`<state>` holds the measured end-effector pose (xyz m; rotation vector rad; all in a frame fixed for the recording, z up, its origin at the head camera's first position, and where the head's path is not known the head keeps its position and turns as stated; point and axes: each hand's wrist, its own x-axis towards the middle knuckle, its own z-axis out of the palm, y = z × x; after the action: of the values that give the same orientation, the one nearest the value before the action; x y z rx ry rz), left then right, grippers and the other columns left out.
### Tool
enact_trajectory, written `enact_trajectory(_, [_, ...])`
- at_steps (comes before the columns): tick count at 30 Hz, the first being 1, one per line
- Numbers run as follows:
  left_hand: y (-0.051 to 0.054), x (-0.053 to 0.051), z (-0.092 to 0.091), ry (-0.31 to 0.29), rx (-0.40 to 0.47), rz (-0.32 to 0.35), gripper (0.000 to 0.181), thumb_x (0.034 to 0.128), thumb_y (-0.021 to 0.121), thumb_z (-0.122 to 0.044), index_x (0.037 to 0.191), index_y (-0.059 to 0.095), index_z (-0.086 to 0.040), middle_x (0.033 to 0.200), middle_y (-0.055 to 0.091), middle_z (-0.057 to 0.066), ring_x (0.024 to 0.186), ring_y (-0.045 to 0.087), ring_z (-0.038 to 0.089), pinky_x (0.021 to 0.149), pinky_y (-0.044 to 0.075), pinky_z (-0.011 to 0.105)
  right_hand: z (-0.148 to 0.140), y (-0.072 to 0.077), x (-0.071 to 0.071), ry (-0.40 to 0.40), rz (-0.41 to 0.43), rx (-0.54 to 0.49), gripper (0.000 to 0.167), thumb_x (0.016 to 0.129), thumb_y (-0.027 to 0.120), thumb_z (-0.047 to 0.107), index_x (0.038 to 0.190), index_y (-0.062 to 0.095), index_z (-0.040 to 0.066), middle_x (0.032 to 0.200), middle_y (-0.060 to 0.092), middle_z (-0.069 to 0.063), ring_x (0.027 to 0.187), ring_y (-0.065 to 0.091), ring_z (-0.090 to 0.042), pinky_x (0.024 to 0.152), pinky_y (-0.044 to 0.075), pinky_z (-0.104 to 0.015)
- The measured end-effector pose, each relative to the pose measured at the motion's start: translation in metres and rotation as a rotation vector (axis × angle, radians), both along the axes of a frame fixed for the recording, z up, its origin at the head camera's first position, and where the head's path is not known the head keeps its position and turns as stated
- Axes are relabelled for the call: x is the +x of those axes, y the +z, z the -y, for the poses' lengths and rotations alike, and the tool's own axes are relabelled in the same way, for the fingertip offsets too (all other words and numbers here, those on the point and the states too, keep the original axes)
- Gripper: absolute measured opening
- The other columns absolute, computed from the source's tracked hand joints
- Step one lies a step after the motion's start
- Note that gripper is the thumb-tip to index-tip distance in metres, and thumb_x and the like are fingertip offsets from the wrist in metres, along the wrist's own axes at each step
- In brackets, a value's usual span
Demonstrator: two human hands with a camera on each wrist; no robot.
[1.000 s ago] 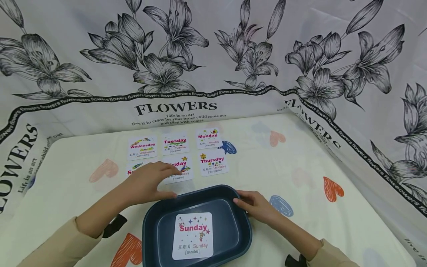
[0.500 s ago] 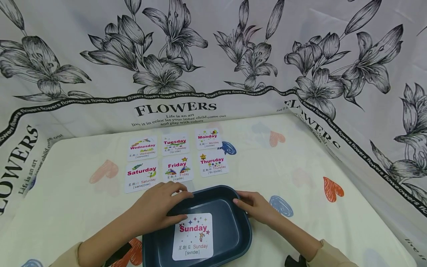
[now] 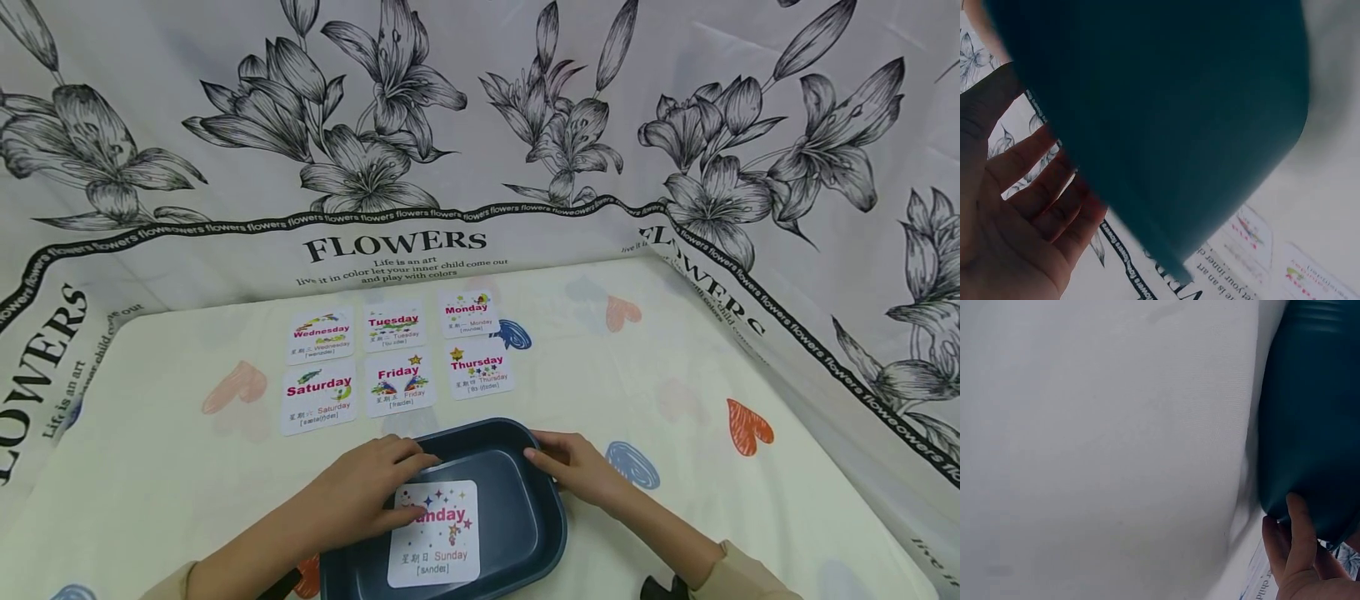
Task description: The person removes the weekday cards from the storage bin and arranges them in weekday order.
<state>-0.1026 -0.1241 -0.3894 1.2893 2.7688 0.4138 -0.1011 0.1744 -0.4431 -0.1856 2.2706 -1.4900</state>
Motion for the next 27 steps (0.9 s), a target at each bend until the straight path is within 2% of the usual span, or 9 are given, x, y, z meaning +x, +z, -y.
enact_trajectory(4, [-0.008, 0.003, -0.001, 0.002, -0.014, 0.061, 0.049, 0.0759, 0.072, -0.039, 0.117, 0.063, -0.013, 0.101, 0.060, -0.003, 0.083, 0.052, 0.009, 0.075, 0.051, 0.027, 0.000, 0.000, 0.000, 0.005, -0.010, 0.005, 0.050, 0.092, 0.055, 0.027, 0.131, 0.048, -0.003, 0.126, 0.054, -0.023, 0.104, 0.060, -0.035, 0.064, 0.055, -0.032])
enact_trajectory(9, [-0.021, 0.006, -0.004, -0.010, -0.053, 0.086, 0.053, 0.0748, 0.072, -0.043, 0.119, 0.062, -0.015, 0.107, 0.060, -0.002, 0.087, 0.052, 0.011, 0.078, 0.051, 0.028, 0.000, 0.000, 0.001, 0.007, -0.015, 0.010, 0.049, 0.092, 0.055, 0.027, 0.131, 0.048, -0.003, 0.126, 0.054, -0.023, 0.105, 0.060, -0.036, 0.064, 0.055, -0.032])
enact_trajectory(14, [-0.031, 0.008, -0.009, -0.030, -0.102, 0.089, 0.059, 0.0732, 0.073, -0.045, 0.123, 0.059, -0.016, 0.119, 0.058, 0.001, 0.106, 0.054, 0.018, 0.090, 0.047, 0.037, 0.000, 0.000, 0.001, 0.012, -0.017, 0.003, 0.049, 0.093, 0.055, 0.027, 0.131, 0.048, -0.002, 0.126, 0.054, -0.023, 0.105, 0.060, -0.036, 0.064, 0.055, -0.032])
enact_trajectory(19, [-0.039, 0.012, -0.012, -0.035, -0.127, 0.113, 0.065, 0.0723, 0.073, -0.047, 0.127, 0.055, -0.018, 0.133, 0.052, 0.004, 0.125, 0.045, 0.026, 0.099, 0.040, 0.045, 0.000, -0.001, 0.001, 0.016, -0.027, 0.002, 0.048, 0.093, 0.055, 0.026, 0.131, 0.049, -0.002, 0.125, 0.055, -0.023, 0.104, 0.061, -0.035, 0.064, 0.055, -0.031])
enact_trajectory(27, [-0.050, 0.016, -0.014, -0.047, -0.133, 0.096, 0.081, 0.0654, 0.070, -0.062, 0.131, 0.052, -0.018, 0.139, 0.045, 0.006, 0.126, 0.043, 0.026, 0.098, 0.040, 0.047, -0.001, 0.000, 0.001, 0.013, -0.017, -0.001, 0.049, 0.093, 0.055, 0.027, 0.132, 0.048, -0.001, 0.126, 0.054, -0.022, 0.104, 0.061, -0.034, 0.064, 0.055, -0.031])
